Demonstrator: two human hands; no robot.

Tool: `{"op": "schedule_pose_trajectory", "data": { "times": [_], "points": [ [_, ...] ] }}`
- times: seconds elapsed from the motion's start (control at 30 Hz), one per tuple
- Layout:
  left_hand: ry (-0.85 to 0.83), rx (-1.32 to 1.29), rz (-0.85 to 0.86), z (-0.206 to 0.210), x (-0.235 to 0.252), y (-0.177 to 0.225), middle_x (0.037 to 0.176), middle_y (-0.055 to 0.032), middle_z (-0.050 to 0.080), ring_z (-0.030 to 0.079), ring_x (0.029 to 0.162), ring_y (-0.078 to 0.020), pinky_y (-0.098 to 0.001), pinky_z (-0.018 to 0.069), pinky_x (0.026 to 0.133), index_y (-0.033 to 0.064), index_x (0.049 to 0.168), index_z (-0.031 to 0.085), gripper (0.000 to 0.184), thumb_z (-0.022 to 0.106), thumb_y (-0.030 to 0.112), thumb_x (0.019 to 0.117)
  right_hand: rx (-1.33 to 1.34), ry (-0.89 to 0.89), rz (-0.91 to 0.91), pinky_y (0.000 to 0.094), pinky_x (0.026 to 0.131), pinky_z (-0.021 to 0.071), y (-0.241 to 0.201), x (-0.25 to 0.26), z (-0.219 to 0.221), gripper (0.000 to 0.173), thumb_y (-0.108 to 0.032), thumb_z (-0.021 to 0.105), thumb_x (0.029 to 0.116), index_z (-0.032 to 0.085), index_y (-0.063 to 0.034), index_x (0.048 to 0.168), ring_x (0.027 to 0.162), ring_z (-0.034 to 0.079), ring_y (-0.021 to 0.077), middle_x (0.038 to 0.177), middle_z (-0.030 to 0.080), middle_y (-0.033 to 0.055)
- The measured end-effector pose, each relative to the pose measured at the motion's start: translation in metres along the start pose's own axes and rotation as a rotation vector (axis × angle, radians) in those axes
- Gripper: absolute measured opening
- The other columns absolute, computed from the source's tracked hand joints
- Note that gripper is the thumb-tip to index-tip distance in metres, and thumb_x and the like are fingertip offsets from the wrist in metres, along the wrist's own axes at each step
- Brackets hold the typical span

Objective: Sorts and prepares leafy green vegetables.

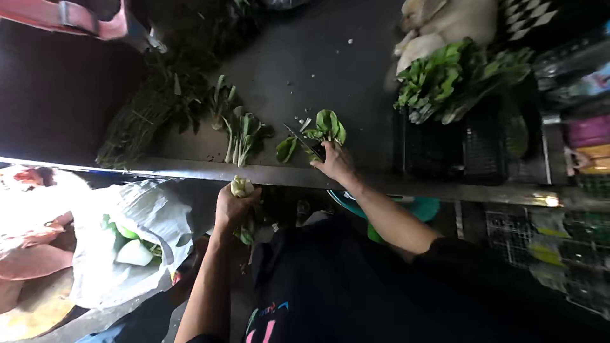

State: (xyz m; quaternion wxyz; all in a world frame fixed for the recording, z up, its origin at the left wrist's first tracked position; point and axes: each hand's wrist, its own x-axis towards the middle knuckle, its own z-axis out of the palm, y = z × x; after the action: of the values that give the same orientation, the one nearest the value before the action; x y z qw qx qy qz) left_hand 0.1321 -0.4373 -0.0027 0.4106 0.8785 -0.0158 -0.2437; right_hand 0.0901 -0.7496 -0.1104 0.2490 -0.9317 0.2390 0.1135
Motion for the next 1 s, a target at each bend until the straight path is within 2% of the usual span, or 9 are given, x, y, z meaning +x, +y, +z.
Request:
{"op": "schedule_pose_trajectory", "data": {
  "times": [0.1,0.2,0.4,0.5,0.57,0.7,0.8,0.9,1.0],
  "points": [
    [-0.074,0.088,-0.063,0.014,0.010,0.005,0.083,-0.0070,0.070,0.068,0.076,-0.0195,-0.0478,0.0569,0.073,0.0074,0.096,0.071,0.029,0.084,0.030,0.0836,0.023,0.055,0.036,0.0632,0.102,0.0478,0.001,0.006,0.012,0.064,-0.030,0.074,0.0924,0.049,-0.0023,0.145,0.122,0.060,0.0468,0.131,0.062,0.0282],
    [-0.156,0.180,-0.117,0.022,0.022,0.011,0.085,-0.0110,0.070,0.068,0.079,-0.0254,-0.0533,0.0562,0.074,0.0069,0.099,0.071,0.036,0.082,0.037,0.0832,0.038,0.040,0.076,0.0610,0.102,0.0480,-0.009,0.001,0.003,0.063,-0.028,0.070,0.0932,0.049,0.0012,0.144,0.123,0.060,0.0443,0.130,0.063,0.0268],
    [-0.256,0.321,-0.108,0.033,0.038,0.029,0.085,-0.0129,0.069,0.068,0.080,-0.0296,-0.0571,0.0545,0.073,0.0065,0.098,0.070,0.038,0.080,0.040,0.0840,0.096,0.094,-0.083,0.0611,0.080,0.0563,-0.040,-0.059,-0.037,0.053,-0.021,0.070,0.0887,0.054,0.0022,0.133,0.096,0.071,0.0414,0.111,0.069,0.0243],
    [-0.270,0.370,-0.066,0.041,0.038,0.041,0.087,-0.0150,0.070,0.069,0.082,-0.0323,-0.0593,0.0546,0.075,0.0058,0.098,0.070,0.036,0.080,0.038,0.0857,0.132,0.066,-0.259,0.0575,0.070,0.0588,-0.057,-0.087,-0.042,0.051,-0.030,0.073,0.0873,0.059,-0.0042,0.129,0.084,0.072,0.0357,0.101,0.072,0.0175],
    [-0.297,0.408,0.011,0.044,0.035,0.048,0.096,-0.0160,0.073,0.070,0.092,-0.0329,-0.0603,0.0542,0.083,0.0060,0.103,0.073,0.032,0.077,0.035,0.0901,0.135,0.071,-0.342,0.0544,0.067,0.0594,-0.065,-0.096,-0.036,0.047,-0.037,0.076,0.0867,0.064,-0.0054,0.120,0.080,0.073,0.0332,0.097,0.072,0.0149],
    [-0.328,0.468,0.104,0.047,0.028,0.062,0.105,-0.0221,0.071,0.068,0.101,-0.0390,-0.0641,0.0511,0.090,0.0013,0.110,0.071,0.027,0.071,0.025,0.0956,0.140,0.059,-0.380,0.0531,0.068,0.0596,-0.066,-0.097,-0.027,0.047,-0.037,0.076,0.0888,0.064,-0.0025,0.118,0.082,0.073,0.0349,0.099,0.071,0.0174],
    [-0.356,0.511,0.130,0.047,0.024,0.069,0.104,-0.0215,0.071,0.068,0.100,-0.0392,-0.0645,0.0506,0.088,0.0020,0.109,0.072,0.029,0.073,0.028,0.0944,0.115,0.065,-0.377,0.0524,0.066,0.0596,-0.058,-0.094,-0.025,0.050,-0.040,0.075,0.0894,0.062,-0.0025,0.120,0.080,0.072,0.0349,0.099,0.070,0.0173],
    [-0.359,0.464,-0.018,0.049,0.024,0.073,0.095,-0.0184,0.071,0.068,0.091,-0.0358,-0.0621,0.0529,0.081,0.0038,0.103,0.072,0.034,0.080,0.033,0.0867,0.117,0.017,-0.307,0.0551,0.072,0.0595,-0.045,-0.087,-0.022,0.050,-0.037,0.075,0.0904,0.061,-0.0022,0.124,0.088,0.073,0.0372,0.104,0.070,0.0195],
    [-0.337,0.361,-0.135,0.047,0.028,0.065,0.085,-0.0127,0.071,0.069,0.078,-0.0285,-0.0550,0.0557,0.072,0.0067,0.099,0.070,0.037,0.083,0.036,0.0803,0.194,-0.093,-0.054,0.0613,0.082,0.0570,-0.015,-0.069,-0.018,0.043,-0.031,0.069,0.0954,0.061,-0.0036,0.127,0.097,0.071,0.0402,0.108,0.071,0.0216]
  ]
}}
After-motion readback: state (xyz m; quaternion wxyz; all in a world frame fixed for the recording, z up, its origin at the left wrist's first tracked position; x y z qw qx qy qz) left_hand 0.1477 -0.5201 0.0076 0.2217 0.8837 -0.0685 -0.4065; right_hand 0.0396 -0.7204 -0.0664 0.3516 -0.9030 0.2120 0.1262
